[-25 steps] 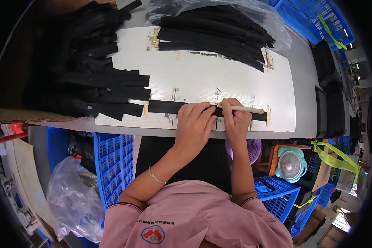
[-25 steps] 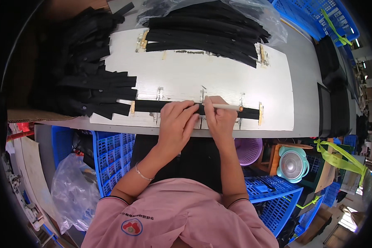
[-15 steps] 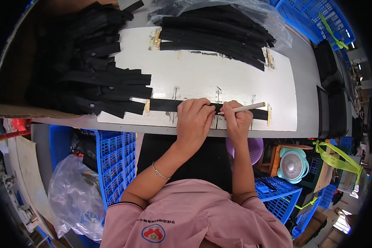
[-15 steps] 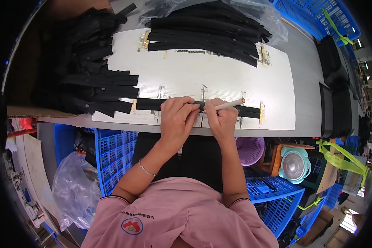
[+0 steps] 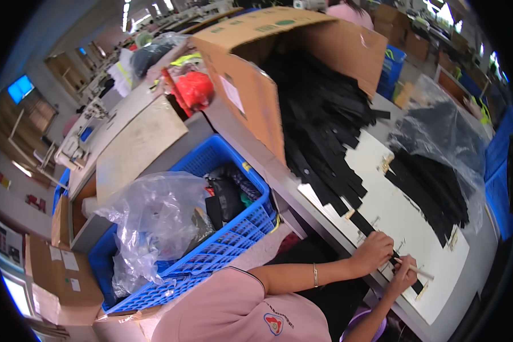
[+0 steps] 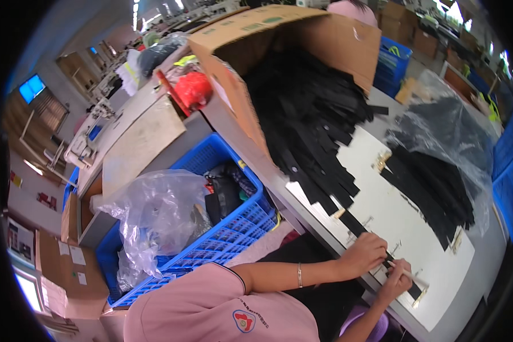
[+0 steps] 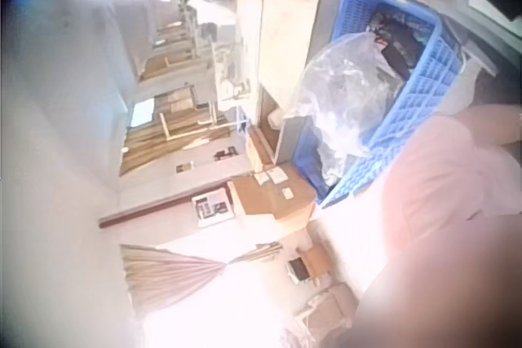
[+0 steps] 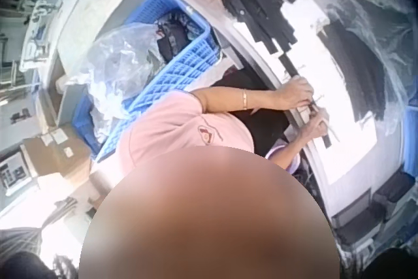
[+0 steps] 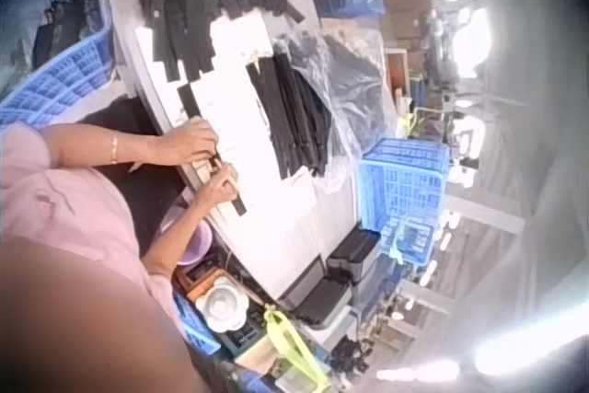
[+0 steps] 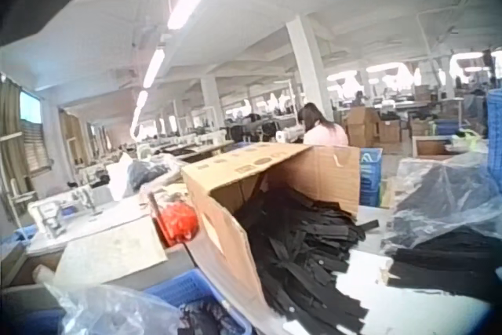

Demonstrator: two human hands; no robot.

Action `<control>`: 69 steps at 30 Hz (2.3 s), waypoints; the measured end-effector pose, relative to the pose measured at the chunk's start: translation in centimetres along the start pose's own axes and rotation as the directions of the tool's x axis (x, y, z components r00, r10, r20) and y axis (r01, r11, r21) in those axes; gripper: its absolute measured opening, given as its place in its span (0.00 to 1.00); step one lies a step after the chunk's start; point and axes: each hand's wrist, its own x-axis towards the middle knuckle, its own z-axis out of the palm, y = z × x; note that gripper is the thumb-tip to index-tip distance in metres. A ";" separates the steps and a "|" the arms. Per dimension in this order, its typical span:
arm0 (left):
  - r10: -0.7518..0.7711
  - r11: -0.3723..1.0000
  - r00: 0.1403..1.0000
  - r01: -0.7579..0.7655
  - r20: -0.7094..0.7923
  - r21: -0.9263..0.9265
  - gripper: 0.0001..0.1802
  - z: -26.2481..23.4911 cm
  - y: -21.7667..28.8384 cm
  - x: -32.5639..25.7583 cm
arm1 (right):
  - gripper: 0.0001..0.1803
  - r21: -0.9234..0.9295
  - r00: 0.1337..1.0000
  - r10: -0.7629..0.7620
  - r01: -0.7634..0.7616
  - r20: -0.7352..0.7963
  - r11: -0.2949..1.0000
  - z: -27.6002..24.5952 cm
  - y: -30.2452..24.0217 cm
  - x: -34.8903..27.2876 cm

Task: The recorder is marking and aligning black zipper strips on a template board using a marking tool in a manufacturing facility.

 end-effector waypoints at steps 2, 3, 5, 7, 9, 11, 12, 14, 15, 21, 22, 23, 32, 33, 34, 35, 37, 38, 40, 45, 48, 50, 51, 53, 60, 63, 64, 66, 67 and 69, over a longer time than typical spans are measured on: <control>-0.010 1.000 1.000 0.010 -0.019 -0.003 0.09 -0.5 -0.1 0.0 | 0.16 -0.045 0.998 -0.027 0.024 -0.054 0.999 0.4 -1.1 -0.4; -0.002 1.000 1.000 0.002 -0.028 0.013 0.09 -0.5 -0.2 0.1 | 0.16 -0.031 0.998 -0.039 0.037 -0.049 0.999 0.7 -1.3 -0.9; -0.001 1.000 1.000 0.000 -0.015 -0.024 0.09 -0.1 -0.3 0.2 | 0.17 -0.135 0.956 -0.189 0.161 -0.225 0.978 0.5 -1.4 -2.3; -0.002 1.000 0.999 0.002 -0.033 -0.004 0.08 -0.3 -0.7 0.2 | 0.17 -0.399 0.948 -0.295 0.226 -0.121 0.889 -0.9 -0.6 -3.1; 0.002 1.000 0.999 -0.002 -0.039 0.001 0.08 0.0 -0.9 0.4 | 0.20 -0.605 0.928 -0.366 0.330 0.067 0.725 -3.0 2.0 -3.9; -0.007 1.000 0.999 0.008 -0.051 0.010 0.08 -0.1 -1.2 0.4 | 0.20 -0.670 0.880 -0.462 0.409 0.110 0.620 -3.9 2.7 -4.0; -0.015 1.000 0.998 0.016 -0.061 0.022 0.08 -0.1 -1.2 0.3 | 0.20 -0.731 0.825 -0.544 0.466 0.156 0.498 -4.5 3.3 -4.1; -0.010 1.000 1.000 0.010 -0.021 -0.017 0.07 0.4 -1.0 0.3 | 0.20 -0.723 0.824 -0.554 0.456 0.123 0.518 -7.1 6.7 -4.1; 0.036 0.999 0.998 -0.037 -0.045 -0.024 0.09 0.6 -1.0 0.4 | 0.20 -0.747 0.894 -0.444 0.331 0.054 0.576 -8.6 6.9 -4.2; -0.023 1.000 1.000 0.023 -0.016 0.005 0.08 0.5 -1.1 0.0 | 0.19 -0.842 0.811 -0.572 0.387 0.117 0.376 -9.4 5.7 -3.3; -0.029 0.999 1.000 0.029 0.004 0.014 0.08 1.0 -1.0 -0.1 | 0.20 -0.852 0.849 -0.518 0.346 0.107 0.392 -10.5 8.1 -2.7; -0.044 0.999 0.999 0.044 -0.005 0.017 0.08 0.9 -1.0 -0.1 | 0.21 -0.852 0.876 -0.471 0.322 0.103 0.412 -10.3 8.3 -2.5; 0.126 0.985 0.992 -0.125 -0.005 0.121 0.03 1.1 -0.7 0.4 | 0.23 -0.887 0.896 -0.441 0.169 -0.043 0.430 -11.6 9.7 -4.0; 0.184 0.982 0.983 -0.185 0.008 0.041 0.04 0.6 -1.1 0.5 | 0.24 -0.881 0.928 -0.364 0.103 -0.082 0.463 -10.6 9.0 -4.3; 0.163 0.984 0.986 -0.165 0.036 0.066 0.04 -0.3 -1.2 0.4 | 0.22 -0.737 0.976 0.084 -0.208 -0.203 0.643 -9.3 6.2 -3.5; 0.151 0.986 0.985 -0.157 0.085 0.060 0.03 0.0 -0.7 0.7 | 0.21 -0.731 0.959 -0.006 -0.211 -0.283 0.649 -10.3 10.7 -3.9; 0.076 0.989 0.997 -0.080 0.033 0.126 0.05 -0.6 -1.7 0.4 | 0.19 -0.624 0.943 -0.242 0.050 -0.227 0.779 -7.5 8.8 -4.2; 0.004 0.993 0.995 -0.015 0.098 0.116 0.07 -1.2 -1.6 0.5 | 0.20 -0.750 0.878 -0.454 0.195 -0.154 0.632 -6.7 6.3 -4.1; -0.015 0.995 0.993 0.004 0.118 0.097 0.10 -0.7 0.7 1.7 | 0.24 -0.770 0.870 -0.469 0.190 -0.155 0.608 -6.6 4.8 -4.5; 0.100 0.995 0.956 -0.099 0.275 -0.017 0.13 4.3 4.1 3.4 | 0.23 -0.772 0.893 -0.407 0.119 -0.192 0.624 -7.8 3.5 -5.0; 0.178 0.984 0.909 -0.170 0.378 -0.055 0.17 7.0 4.8 4.3 | 0.25 -0.742 0.884 -0.411 0.120 -0.222 0.659 -8.1 4.7 -5.6; 0.163 0.984 0.881 -0.181 0.444 -0.002 0.20 7.9 3.6 4.5 | 0.18 -0.717 0.889 -0.394 0.117 -0.233 0.687 -7.4 4.6 -5.3; 0.160 0.983 0.879 -0.182 0.448 0.006 0.21 7.9 3.2 4.6 | 0.19 -0.694 0.883 -0.398 0.123 -0.250 0.709 -6.9 4.5 -5.0; 0.030 0.999 0.855 -0.049 0.517 0.023 0.21 7.5 3.3 5.1 | 0.17 -0.674 0.855 -0.450 0.174 -0.257 0.718 -6.4 4.6 -4.7; -0.168 0.932 0.635 0.351 0.754 -0.088 0.20 8.6 5.5 8.3 | 0.17 -0.664 0.835 -0.454 0.150 -0.312 0.732 -7.2 4.5 -5.1; -0.214 0.920 0.568 0.391 0.794 -0.032 0.18 8.6 6.0 9.0 | 0.17 -0.649 0.824 -0.465 0.165 -0.323 0.743 -7.0 4.5 -5.0; -0.221 0.920 0.568 0.392 0.792 -0.025 0.18 8.5 6.4 9.2 | 0.16 -0.663 0.815 -0.478 0.161 -0.328 0.731 -6.8 4.6 -4.8; -0.264 0.925 0.542 0.378 0.798 0.050 0.17 7.9 6.7 9.9 | 0.15 -0.665 0.804 -0.500 0.186 -0.320 0.724 -6.4 4.5 -4.2; -0.212 0.951 0.556 0.307 0.804 0.039 0.16 8.0 5.8 9.8 | 0.15 -0.681 0.824 -0.477 0.162 -0.305 0.714 -6.5 4.5 -4.5; -0.207 0.952 0.538 0.305 0.817 0.040 0.16 7.7 5.5 10.2 | 0.19 -0.698 0.865 -0.427 0.134 -0.265 0.703 -6.3 4.5 -4.5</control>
